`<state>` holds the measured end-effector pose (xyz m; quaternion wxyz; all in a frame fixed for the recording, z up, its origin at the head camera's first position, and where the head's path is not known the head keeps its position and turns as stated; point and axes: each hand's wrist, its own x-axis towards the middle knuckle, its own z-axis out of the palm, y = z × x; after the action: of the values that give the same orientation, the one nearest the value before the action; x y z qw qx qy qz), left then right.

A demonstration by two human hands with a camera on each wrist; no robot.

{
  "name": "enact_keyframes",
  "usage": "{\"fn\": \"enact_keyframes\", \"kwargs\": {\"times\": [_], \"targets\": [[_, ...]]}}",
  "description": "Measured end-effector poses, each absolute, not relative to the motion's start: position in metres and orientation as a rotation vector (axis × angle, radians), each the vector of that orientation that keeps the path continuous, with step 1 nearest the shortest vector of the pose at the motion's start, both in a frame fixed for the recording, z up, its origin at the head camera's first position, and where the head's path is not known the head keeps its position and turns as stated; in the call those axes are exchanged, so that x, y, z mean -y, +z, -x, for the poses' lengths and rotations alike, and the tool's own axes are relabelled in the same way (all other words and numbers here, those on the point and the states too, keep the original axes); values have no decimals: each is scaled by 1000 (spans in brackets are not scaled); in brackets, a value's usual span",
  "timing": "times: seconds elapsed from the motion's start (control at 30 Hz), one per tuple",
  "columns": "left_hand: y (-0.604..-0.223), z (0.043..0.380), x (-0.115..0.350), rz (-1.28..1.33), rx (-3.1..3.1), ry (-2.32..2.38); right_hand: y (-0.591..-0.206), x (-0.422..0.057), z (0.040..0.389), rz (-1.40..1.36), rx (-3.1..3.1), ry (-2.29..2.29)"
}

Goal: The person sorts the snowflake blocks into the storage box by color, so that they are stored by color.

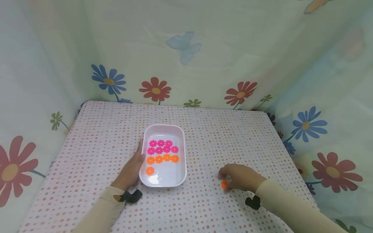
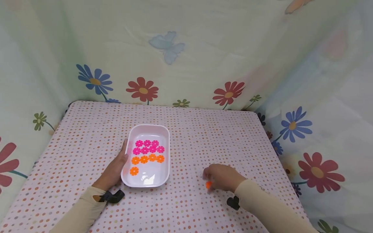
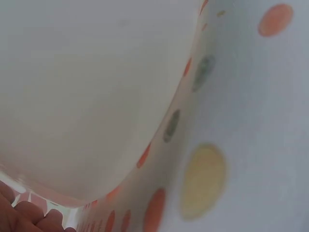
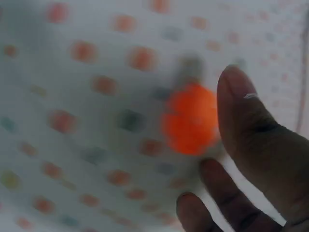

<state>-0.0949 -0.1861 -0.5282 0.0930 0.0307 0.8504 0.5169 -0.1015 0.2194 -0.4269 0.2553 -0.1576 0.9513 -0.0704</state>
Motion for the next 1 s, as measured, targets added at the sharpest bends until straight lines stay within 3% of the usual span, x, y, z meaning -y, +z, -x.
{"fn": "enact_keyframes", "kwargs": {"times": [0.2, 0.33, 0.53, 0.63, 0.8, 1.0], "targets": [[-531, 96, 189, -57, -2511, 1564, -450, -235, 99, 362, -2641, -211], [-532, 97, 190, -49, -2516, 1576, -435, -225, 109, 413, -2636, -172], [-533, 95, 187, -72, -2509, 1615, -373, -140, 144, 592, -2603, -176], [-533, 96, 181, -61, -2494, 1622, -361, -86, 155, 704, -2544, -192], [-534, 97, 166, -82, -2479, 1641, -387, -32, 161, 776, -2469, -79], [-536, 94, 150, -128, -2478, 1648, -427, -24, 162, 622, -2437, -30]]}}
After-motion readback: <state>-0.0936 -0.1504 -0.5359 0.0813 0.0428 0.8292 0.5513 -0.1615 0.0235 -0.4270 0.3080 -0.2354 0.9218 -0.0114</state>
